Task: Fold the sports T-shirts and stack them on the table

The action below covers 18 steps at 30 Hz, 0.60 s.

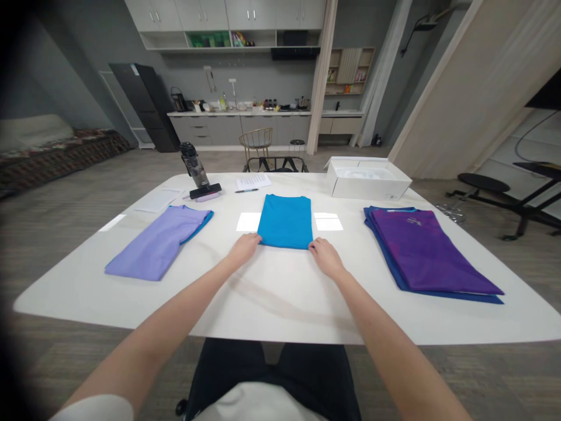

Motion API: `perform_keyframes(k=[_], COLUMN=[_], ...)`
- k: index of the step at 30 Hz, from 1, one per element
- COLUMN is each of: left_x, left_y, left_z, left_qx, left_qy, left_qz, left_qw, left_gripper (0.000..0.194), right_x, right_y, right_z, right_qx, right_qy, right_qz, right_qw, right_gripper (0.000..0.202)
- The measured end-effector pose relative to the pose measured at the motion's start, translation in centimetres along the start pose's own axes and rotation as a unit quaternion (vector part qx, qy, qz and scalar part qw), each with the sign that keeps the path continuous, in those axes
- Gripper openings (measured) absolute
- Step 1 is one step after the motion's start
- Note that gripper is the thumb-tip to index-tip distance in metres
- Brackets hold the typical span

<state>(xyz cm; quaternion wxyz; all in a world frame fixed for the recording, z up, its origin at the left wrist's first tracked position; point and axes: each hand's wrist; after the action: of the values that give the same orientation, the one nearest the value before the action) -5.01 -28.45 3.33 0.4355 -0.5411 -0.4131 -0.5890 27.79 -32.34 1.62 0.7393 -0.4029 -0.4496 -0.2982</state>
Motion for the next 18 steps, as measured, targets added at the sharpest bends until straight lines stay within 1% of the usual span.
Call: perform_keyframes(k=[3,6,9,11,13,15,16,18], left_x=[0.4,0.4,0.2,-0.1,-0.3,-0.2,0.0,0.4], left_y=[0.0,0.4,0.8,1.0,1.1,1.2,1.2,1.3], left_z=[-4.1,-8.7,-13.3,-15.7,-17.5,-18.3,-18.4,-17.7], left_qx=[-0.026,-0.029,-0.047,-0.038,-0.015,-0.001,-0.001,-0.006], left_qy=[-0.023,-0.042,-0.032,-0.019,-0.002,0.011,0.011,-0.002], left_qz=[-0.017,-0.024,-0.062,-0.108,-0.161,-0.198,-0.207,-0.207], left_qw=[0.999,0.998,0.996,0.993,0.987,0.98,0.978,0.978], left_gripper=[0.039,0.04,0.038,0.035,0.03,0.028,0.028,0.029], right_x=[0.9,1.1,0.7,0.3,0.1,0.2,0.4,0.8], right_y=[-1.8,-4.0,-5.9,-7.1,-7.9,-8.4,-8.5,-8.1], right_z=[-3.6,-7.2,-10.8,-12.9,-14.4,-15.0,-15.0,-14.1], right_qx=[0.031,0.042,0.038,0.023,0.004,-0.009,-0.012,-0.016], right_qy=[-0.009,-0.009,0.011,0.038,0.055,0.052,0.043,0.023], right_qz=[0.013,0.03,0.073,0.104,0.122,0.126,0.124,0.125], right_qw=[0.999,0.999,0.997,0.994,0.991,0.991,0.991,0.992], right_gripper=[0.025,0.023,0.022,0.021,0.02,0.019,0.019,0.021])
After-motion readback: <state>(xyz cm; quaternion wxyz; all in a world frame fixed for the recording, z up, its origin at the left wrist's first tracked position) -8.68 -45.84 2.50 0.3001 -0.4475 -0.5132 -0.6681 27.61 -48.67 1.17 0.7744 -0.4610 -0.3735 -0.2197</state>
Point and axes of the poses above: each hand's wrist, its own z-axis towards the middle knuckle, its own x-axis out of the back of the hand, y = z × x, and after that the axes turned 13 degrees about x, right-handed
